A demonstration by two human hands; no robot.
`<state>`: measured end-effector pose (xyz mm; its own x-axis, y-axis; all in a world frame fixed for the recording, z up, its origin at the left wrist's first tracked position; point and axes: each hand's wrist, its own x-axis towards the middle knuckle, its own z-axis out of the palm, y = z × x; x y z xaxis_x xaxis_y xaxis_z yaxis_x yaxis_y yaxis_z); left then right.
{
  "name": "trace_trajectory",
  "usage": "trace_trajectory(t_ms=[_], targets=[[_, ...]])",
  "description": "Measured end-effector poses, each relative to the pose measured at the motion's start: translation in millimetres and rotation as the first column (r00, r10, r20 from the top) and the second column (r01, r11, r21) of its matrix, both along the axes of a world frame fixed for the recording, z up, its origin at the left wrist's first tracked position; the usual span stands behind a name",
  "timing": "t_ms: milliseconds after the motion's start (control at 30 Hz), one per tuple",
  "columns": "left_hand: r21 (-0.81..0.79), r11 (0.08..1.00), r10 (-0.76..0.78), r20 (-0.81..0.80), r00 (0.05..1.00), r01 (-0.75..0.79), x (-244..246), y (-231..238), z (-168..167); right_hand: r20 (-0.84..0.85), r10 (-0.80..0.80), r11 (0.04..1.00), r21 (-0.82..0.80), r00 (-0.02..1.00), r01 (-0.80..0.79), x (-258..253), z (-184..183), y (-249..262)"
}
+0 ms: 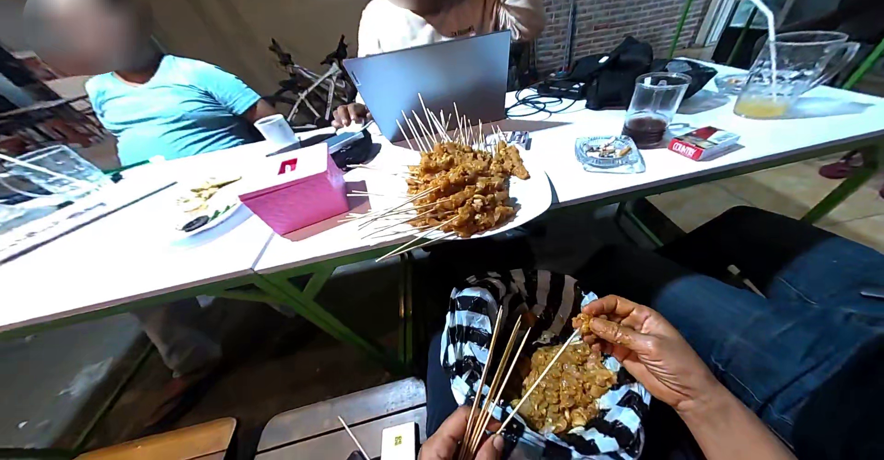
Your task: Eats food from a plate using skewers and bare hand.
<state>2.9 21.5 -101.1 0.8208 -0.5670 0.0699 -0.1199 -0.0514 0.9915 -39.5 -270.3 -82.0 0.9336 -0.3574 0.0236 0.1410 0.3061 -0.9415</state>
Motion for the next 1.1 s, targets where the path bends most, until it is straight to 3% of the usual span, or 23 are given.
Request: trace_trajectory(t_ms=[33,67,133,167,200,267,333,400,433,567,667,733,800,900,1000,1100], targets=[[0.009,1.000,0.013,0.006,1.000,-0.013,-1,1,0,-0.020,0.006,0.984,-0.180,1.000,-0.009,-2,-3,-2],[0.013,1.000,0.020,0.019,1.000,-0.021,-1,2,0,-0.060,0.009,0.906,-0.422,0.998,-0.034,-4,-7,-4],[0.013,0.999,0.029,0.045,0.999,-0.029,0,4,-1,-0.136,-0.010,0.586,-0.803,0.991,-0.104,-8,-16,-10],[0.016,0.999,0.028,0.052,0.998,-0.029,0,5,-1,-0.134,-0.010,0.460,-0.880,0.991,-0.114,-8,-19,-12],[0.019,0.999,0.028,0.055,0.998,-0.029,1,5,-1,-0.118,-0.016,0.390,-0.915,0.993,-0.102,-7,-22,-14],[0.019,0.999,0.028,0.051,0.998,-0.029,2,4,-2,-0.065,-0.035,0.343,-0.938,0.997,-0.049,-5,-26,-16],[0.019,1.000,0.021,0.054,0.998,-0.022,2,3,-3,-0.075,0.033,0.380,-0.921,0.997,-0.082,-6,-24,-18],[0.017,1.000,0.010,0.074,0.997,-0.012,3,4,-4,-0.160,0.266,0.457,-0.848,0.951,-0.270,-11,-17,-20],[0.015,1.000,0.012,0.080,0.997,-0.014,3,4,-4,-0.173,0.339,0.449,-0.834,0.925,-0.320,-12,-15,-20],[0.025,1.000,0.016,0.089,0.996,-0.018,4,5,-3,-0.199,0.140,0.261,-0.938,0.970,-0.230,-12,-15,-30],[0.025,1.000,0.016,0.082,0.997,-0.018,4,3,-4,-0.373,0.118,0.082,-0.920,0.920,-0.384,-13,-14,-26],[0.033,0.999,0.012,0.080,0.997,-0.014,3,3,-5,-0.405,0.109,-0.014,-0.914,0.908,-0.406,-14,-23,-18],[0.032,0.999,0.004,0.088,0.996,-0.007,4,2,-6,-0.300,0.120,0.054,-0.950,0.946,-0.308,-13,-31,-20],[0.035,0.999,-0.003,0.085,0.996,0.000,4,3,-8,-0.155,0.119,0.416,-0.889,0.981,-0.191,-12,-27,-30],[0.052,0.999,-0.012,0.079,0.997,0.008,5,3,-9,-0.099,0.233,0.794,-0.555,0.967,-0.248,-13,-16,-31],[0.058,0.998,-0.029,0.074,0.997,0.025,5,3,-10,-0.100,0.248,0.905,-0.331,0.964,-0.267,-14,-11,-25]])
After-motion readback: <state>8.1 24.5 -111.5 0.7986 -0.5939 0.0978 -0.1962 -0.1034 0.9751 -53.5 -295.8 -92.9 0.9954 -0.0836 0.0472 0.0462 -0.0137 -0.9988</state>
